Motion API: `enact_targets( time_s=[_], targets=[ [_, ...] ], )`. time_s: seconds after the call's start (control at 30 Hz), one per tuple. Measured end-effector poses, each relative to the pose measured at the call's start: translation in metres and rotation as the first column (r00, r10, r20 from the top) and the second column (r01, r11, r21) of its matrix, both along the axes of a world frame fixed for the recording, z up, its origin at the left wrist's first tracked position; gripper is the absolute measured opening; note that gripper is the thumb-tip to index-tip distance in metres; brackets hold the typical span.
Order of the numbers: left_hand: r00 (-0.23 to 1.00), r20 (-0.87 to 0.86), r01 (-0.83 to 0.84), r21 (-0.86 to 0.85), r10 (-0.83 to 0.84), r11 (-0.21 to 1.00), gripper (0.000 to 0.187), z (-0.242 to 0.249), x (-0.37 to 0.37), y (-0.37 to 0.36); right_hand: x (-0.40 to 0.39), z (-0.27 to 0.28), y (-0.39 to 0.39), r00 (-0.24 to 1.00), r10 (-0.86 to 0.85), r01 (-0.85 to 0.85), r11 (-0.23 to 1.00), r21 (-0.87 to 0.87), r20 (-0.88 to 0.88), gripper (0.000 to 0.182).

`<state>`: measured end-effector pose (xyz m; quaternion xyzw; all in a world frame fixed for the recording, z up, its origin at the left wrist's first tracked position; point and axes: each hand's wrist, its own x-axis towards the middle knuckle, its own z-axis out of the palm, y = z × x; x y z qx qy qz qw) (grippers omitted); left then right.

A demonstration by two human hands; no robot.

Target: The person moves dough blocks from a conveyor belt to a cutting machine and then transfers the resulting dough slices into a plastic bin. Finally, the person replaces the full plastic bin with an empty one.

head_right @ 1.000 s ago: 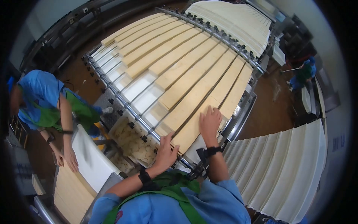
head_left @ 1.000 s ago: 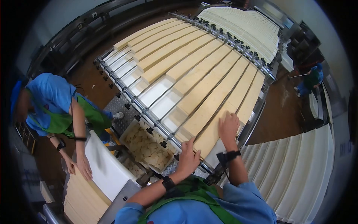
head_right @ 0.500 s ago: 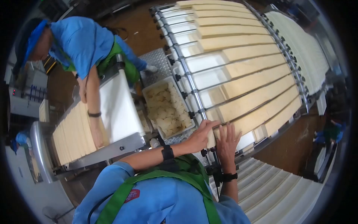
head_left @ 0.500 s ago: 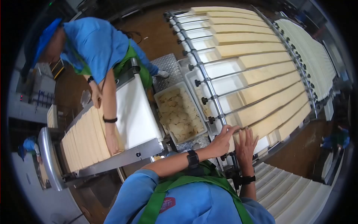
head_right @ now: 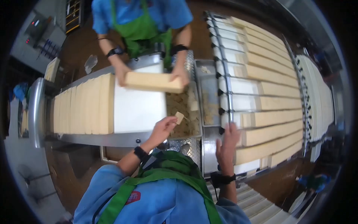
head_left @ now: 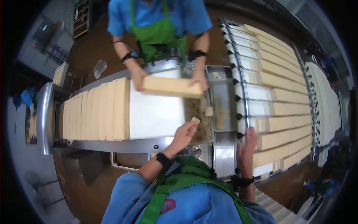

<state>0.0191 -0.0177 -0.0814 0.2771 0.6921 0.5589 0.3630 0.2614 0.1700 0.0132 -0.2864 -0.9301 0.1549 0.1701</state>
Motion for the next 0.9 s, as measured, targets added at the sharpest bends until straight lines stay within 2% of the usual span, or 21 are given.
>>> enact_targets(
  time_s=[0.07, 0.1, 0.17, 0.2, 0.23, 0.3, 0.33, 0.4, 0.43, 0.5, 0.53, 0.57, 0.6, 0.67, 0.77, 0.9],
  targets=[
    [0.963, 0.055, -0.268, 0.081, 0.264, 0.96, 0.027, -0.005, -0.024, -0.051, -0.07, 0.002, -0.018, 0.977, 0.17, -0.199, 0.938, -0.283, -0.125, 0.063],
    [0.901, -0.101, -0.425, -0.002, 0.422, 0.905, 0.028, -0.001, -0.036, -0.079, -0.108, 0.002, -0.028, 0.951, 0.27, -0.306, 0.89, -0.337, -0.15, 0.059],
    [0.64, -0.453, -0.715, -0.056, 0.621, 0.697, 0.035, 0.002, -0.053, -0.136, -0.186, -0.004, -0.051, 0.868, 0.453, -0.497, 0.781, -0.379, -0.203, 0.05],
    [0.454, -0.621, -0.825, -0.023, 0.639, 0.564, 0.042, -0.001, -0.056, -0.161, -0.226, -0.011, -0.064, 0.816, 0.533, -0.578, 0.728, -0.368, -0.226, 0.046],
    [0.412, -0.626, -0.852, -0.007, 0.662, 0.524, 0.042, -0.009, -0.06, -0.182, -0.264, -0.012, -0.081, 0.784, 0.57, -0.62, 0.703, -0.349, -0.245, 0.044],
    [0.236, -0.779, -0.966, -0.126, 0.581, 0.223, 0.063, -0.024, -0.063, -0.211, -0.337, -0.033, -0.109, 0.709, 0.65, -0.705, 0.64, -0.305, -0.274, 0.044],
    [0.215, -0.78, -0.973, -0.118, 0.588, 0.199, 0.063, -0.03, -0.064, -0.222, -0.372, -0.045, -0.123, 0.662, 0.689, -0.749, 0.604, -0.271, -0.296, 0.044],
    [0.363, -0.699, -0.93, -0.235, 0.616, 0.282, 0.078, -0.032, -0.071, -0.23, -0.438, -0.075, -0.144, 0.619, 0.739, -0.785, 0.575, -0.231, -0.266, 0.045],
    [0.391, -0.647, -0.918, -0.221, 0.655, 0.331, 0.08, -0.03, -0.075, -0.23, -0.47, -0.091, -0.155, 0.62, 0.739, -0.785, 0.578, -0.225, -0.265, 0.047],
    [0.414, -0.613, -0.909, -0.235, 0.672, 0.346, 0.081, -0.021, -0.085, -0.226, -0.518, -0.107, -0.171, 0.615, 0.744, -0.788, 0.577, -0.214, -0.262, 0.049],
    [0.446, -0.58, -0.894, -0.252, 0.682, 0.37, 0.083, -0.018, -0.089, -0.224, -0.537, -0.109, -0.178, 0.66, 0.728, -0.751, 0.632, -0.193, -0.184, 0.05],
    [0.443, -0.573, -0.896, -0.256, 0.69, 0.362, 0.084, -0.016, -0.093, -0.224, -0.552, -0.11, -0.185, 0.703, 0.703, -0.71, 0.684, -0.167, -0.106, 0.051],
    [0.436, -0.573, -0.9, -0.253, 0.694, 0.356, 0.084, -0.014, -0.097, -0.223, -0.563, -0.111, -0.189, 0.697, 0.709, -0.715, 0.68, -0.163, -0.107, 0.051],
    [0.461, -0.549, -0.886, -0.328, 0.697, 0.327, 0.085, -0.01, -0.098, -0.22, -0.578, -0.113, -0.197, 0.742, 0.653, -0.641, 0.758, -0.121, 0.152, 0.05],
    [0.46, -0.548, -0.887, -0.318, 0.699, 0.335, 0.086, -0.007, -0.098, -0.219, -0.589, -0.114, -0.2, 0.744, 0.625, -0.64, 0.768, -0.017, 0.238, 0.05],
    [0.468, -0.526, -0.88, -0.346, 0.71, 0.324, 0.087, -0.005, -0.1, -0.212, -0.591, -0.11, -0.21, 0.758, 0.58, -0.612, 0.791, 0.015, 0.3, 0.054]
  ],
)
